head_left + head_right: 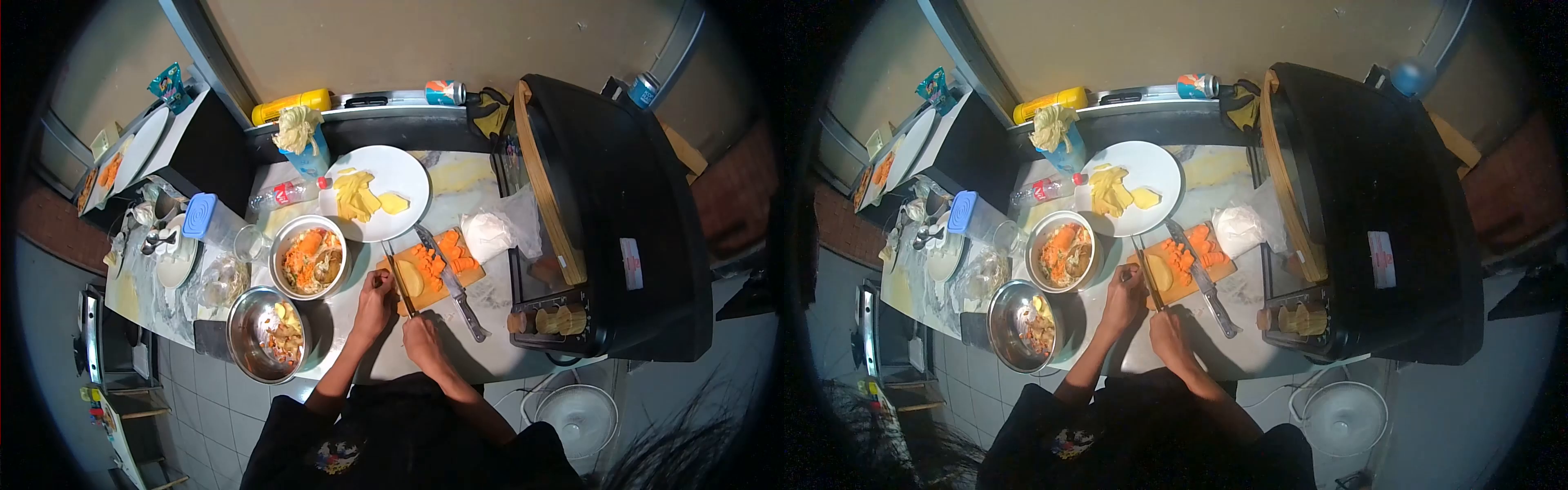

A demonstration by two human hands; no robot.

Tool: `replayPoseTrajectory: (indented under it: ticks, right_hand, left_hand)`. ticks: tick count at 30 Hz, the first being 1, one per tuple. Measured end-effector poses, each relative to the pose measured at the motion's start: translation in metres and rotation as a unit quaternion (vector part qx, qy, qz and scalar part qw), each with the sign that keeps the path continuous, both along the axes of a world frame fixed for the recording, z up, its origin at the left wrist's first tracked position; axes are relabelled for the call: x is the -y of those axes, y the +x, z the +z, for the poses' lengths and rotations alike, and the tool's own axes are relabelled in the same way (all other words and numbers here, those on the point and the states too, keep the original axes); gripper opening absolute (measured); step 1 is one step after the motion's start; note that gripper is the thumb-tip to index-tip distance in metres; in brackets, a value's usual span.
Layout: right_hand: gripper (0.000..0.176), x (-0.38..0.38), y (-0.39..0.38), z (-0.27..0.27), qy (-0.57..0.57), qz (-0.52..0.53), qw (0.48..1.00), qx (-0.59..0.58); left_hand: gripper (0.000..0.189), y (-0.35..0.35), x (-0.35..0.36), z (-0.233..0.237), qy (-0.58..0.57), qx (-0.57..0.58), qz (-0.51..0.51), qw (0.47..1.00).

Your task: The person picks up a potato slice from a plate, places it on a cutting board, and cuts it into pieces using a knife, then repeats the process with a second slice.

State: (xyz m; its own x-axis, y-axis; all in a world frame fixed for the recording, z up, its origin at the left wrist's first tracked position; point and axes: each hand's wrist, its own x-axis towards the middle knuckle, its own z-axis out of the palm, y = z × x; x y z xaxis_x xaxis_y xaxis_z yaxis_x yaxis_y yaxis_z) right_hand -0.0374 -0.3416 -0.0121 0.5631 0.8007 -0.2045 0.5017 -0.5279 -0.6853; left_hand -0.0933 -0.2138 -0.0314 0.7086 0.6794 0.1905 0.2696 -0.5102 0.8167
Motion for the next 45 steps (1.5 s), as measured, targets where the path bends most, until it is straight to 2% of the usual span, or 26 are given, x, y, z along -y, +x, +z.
replayPoseTrajectory:
  ticks: [3,8,10,16,19,22,24,31,40,42,45]
  right_hand:
    - [0.028,0.001,0.0,0.002,0.0,-0.005,1.0,0.014]
    - [0.029,-0.001,0.0,-0.01,0.0,-0.002,1.0,0.013]
    - [0.019,-0.002,0.0,0.002,-0.04,0.0,0.999,0.001]
    - [0.018,-0.004,-0.002,0.0,-0.059,-0.032,0.997,-0.023]
    - [0.019,-0.006,0.001,0.011,-0.035,-0.006,0.999,-0.006]
    - [0.021,-0.006,0.001,0.013,-0.044,-0.032,0.998,-0.02]
    - [0.023,-0.006,-0.001,0.006,-0.036,-0.048,0.998,-0.017]
    - [0.027,-0.004,-0.001,0.005,-0.026,-0.077,0.995,-0.059]
    - [0.027,-0.001,0.004,0.003,-0.011,-0.035,0.998,-0.059]
    - [0.028,-0.001,0.004,0.001,-0.008,-0.042,0.997,-0.059]
    - [0.028,0.0,0.002,0.002,-0.009,-0.049,0.997,-0.059]
  left_hand:
    - [0.038,0.001,0.001,-0.001,-0.04,0.018,0.01,0.999]
    - [0.035,0.0,0.0,-0.009,-0.013,0.028,0.013,0.999]
    - [0.034,0.001,0.0,-0.007,0.006,0.031,0.007,0.999]
    - [0.037,0.001,0.003,0.009,-0.015,0.013,0.01,1.0]
    - [0.039,0.001,0.003,0.008,0.002,0.015,0.011,1.0]
    - [0.039,0.001,0.002,0.003,0.012,0.017,0.012,1.0]
    - [0.037,0.001,0.0,0.003,-0.042,0.012,0.02,0.999]
    - [0.031,0.001,-0.003,0.01,-0.055,-0.012,0.028,0.998]
    - [0.039,-0.003,-0.009,0.019,-0.056,-0.012,-0.016,0.998]
    - [0.042,-0.004,-0.01,0.024,-0.023,-0.009,-0.045,0.999]
    - [0.043,-0.004,-0.01,0.026,-0.04,-0.015,-0.045,0.998]
